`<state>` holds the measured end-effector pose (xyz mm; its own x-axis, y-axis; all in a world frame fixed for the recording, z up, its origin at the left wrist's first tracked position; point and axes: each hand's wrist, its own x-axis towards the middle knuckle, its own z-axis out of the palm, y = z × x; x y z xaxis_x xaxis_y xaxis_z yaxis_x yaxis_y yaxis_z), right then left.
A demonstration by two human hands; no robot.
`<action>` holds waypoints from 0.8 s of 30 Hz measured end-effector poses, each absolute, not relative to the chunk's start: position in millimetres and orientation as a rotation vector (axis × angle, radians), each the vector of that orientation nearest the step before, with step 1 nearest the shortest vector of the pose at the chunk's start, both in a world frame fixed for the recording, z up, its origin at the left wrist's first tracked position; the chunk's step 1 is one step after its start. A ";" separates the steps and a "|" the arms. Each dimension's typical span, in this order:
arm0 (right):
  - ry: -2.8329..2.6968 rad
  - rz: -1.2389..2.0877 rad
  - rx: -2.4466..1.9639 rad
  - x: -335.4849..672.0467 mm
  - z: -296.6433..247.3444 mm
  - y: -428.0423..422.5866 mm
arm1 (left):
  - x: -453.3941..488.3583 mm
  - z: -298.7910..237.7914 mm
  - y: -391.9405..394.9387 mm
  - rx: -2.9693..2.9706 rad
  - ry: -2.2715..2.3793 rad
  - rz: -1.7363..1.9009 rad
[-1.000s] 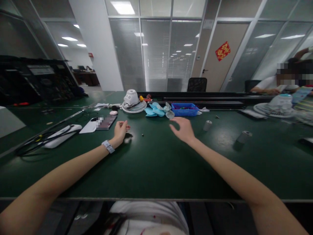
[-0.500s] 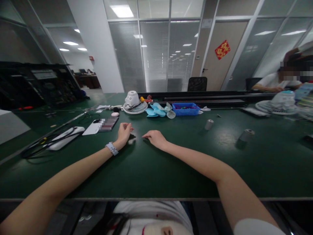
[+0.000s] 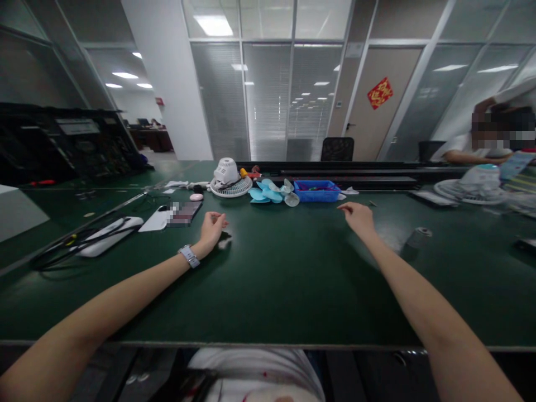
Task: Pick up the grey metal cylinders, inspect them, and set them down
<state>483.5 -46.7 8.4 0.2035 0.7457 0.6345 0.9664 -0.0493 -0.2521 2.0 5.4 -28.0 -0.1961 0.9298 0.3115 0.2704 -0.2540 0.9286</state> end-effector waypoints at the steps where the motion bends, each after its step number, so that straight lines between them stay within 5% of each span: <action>1: -1.605 -0.432 -1.849 482.5 5.2 -46.6 | 1.8 -28.1 5.4 1.495 1.417 1.483; 24: -1.217 -0.433 -1.860 480.5 -7.5 -66.1 | 6.4 -22.1 1.7 1.469 1.417 1.464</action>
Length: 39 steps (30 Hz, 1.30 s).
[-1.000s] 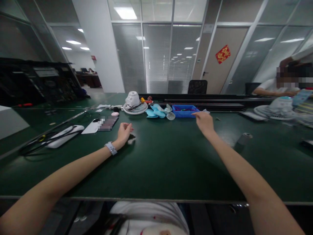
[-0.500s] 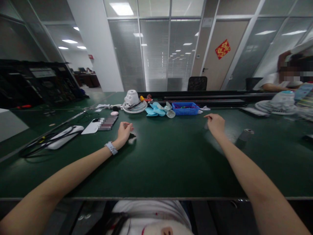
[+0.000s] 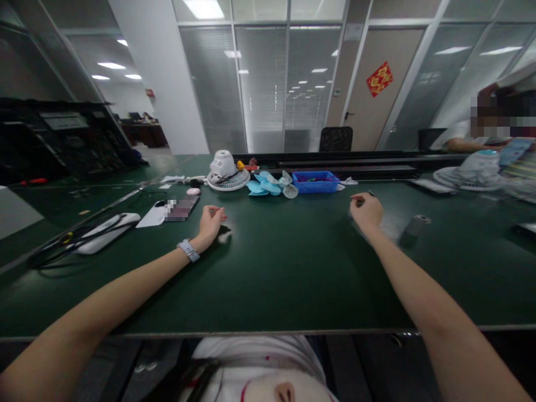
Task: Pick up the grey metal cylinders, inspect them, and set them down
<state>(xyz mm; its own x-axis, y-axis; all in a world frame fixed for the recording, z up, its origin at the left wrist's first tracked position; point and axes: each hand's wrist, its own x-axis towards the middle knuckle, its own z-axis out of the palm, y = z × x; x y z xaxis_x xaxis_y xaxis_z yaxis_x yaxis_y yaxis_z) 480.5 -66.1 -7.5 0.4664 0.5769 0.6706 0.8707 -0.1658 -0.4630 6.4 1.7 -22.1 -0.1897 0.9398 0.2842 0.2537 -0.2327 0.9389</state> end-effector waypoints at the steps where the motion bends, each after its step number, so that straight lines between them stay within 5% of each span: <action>1: -1.197 -0.429 -1.827 479.1 -11.1 -64.8 | 6.2 -22.7 2.7 1.468 1.414 1.466; 10: -0.747 0.004 -1.991 486.1 -37.3 -43.8 | 4.1 -24.3 3.0 1.449 1.429 1.493; 39: -0.884 -0.089 -1.713 451.9 -16.3 -46.8 | 5.0 -20.4 -2.6 1.454 1.495 1.481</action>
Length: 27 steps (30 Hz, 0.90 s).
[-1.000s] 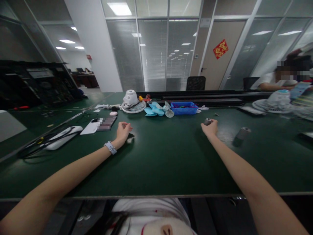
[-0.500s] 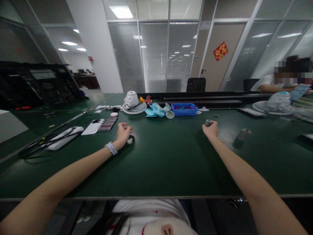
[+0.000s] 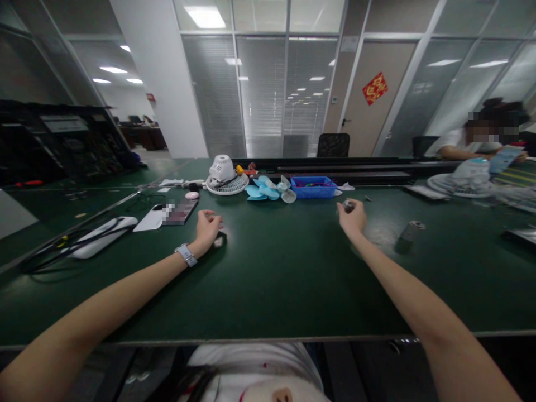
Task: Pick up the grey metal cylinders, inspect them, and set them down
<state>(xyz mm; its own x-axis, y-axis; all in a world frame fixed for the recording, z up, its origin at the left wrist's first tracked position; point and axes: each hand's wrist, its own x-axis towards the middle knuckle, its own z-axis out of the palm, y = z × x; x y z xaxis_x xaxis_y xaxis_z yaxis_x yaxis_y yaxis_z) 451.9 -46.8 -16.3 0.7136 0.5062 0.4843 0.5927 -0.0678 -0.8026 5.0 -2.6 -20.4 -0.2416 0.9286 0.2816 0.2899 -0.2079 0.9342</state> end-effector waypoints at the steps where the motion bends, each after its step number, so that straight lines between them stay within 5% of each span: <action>1: -0.995 -0.055 -1.617 435.3 -12.2 -46.5 | 4.7 -20.4 -2.8 1.455 1.497 1.476; 10: -1.665 0.553 -1.098 259.5 -3.8 -58.9 | 21.5 -0.3 -27.6 1.997 1.279 1.462; 20: -1.709 0.635 -1.086 239.6 -22.2 -55.6 | 67.3 29.3 -38.9 2.423 0.862 1.104; 27: -1.689 0.620 -1.116 238.5 -22.5 -56.9 | 64.3 31.5 -34.7 2.296 0.918 1.328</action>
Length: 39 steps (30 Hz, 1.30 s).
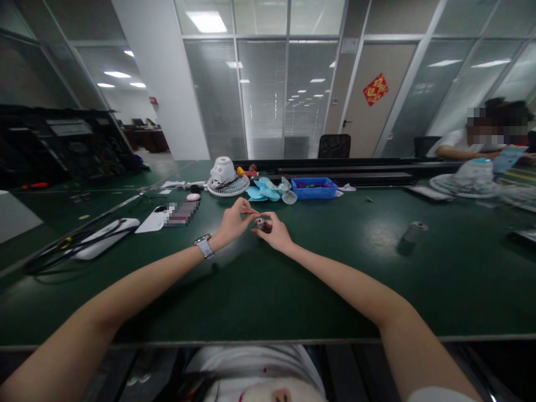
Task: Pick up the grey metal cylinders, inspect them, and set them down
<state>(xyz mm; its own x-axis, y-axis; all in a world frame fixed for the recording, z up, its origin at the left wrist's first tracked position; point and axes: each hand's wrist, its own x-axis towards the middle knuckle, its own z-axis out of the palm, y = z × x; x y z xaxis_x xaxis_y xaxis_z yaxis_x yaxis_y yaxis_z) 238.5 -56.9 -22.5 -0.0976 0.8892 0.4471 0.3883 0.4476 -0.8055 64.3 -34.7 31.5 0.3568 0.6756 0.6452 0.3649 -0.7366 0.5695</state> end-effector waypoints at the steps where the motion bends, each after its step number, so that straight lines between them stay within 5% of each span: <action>1: -1.687 0.621 -1.116 238.4 -22.4 -57.5 | 60.3 30.7 -33.9 2.269 0.938 1.357; 11: -1.589 0.701 -1.161 270.1 -19.2 -49.7 | 18.3 -5.7 -18.4 2.233 0.903 0.802; 24: -0.934 0.019 -1.853 508.1 -32.4 -64.5 | 5.9 -21.5 11.8 1.590 1.408 1.387; 32: -1.383 -0.600 -1.656 419.0 -4.2 -79.8 | 4.0 -24.0 13.0 1.499 1.547 1.494; 39: -2.284 0.170 -1.127 252.5 1.3 -64.6 | 3.9 -23.4 10.6 1.541 1.556 1.446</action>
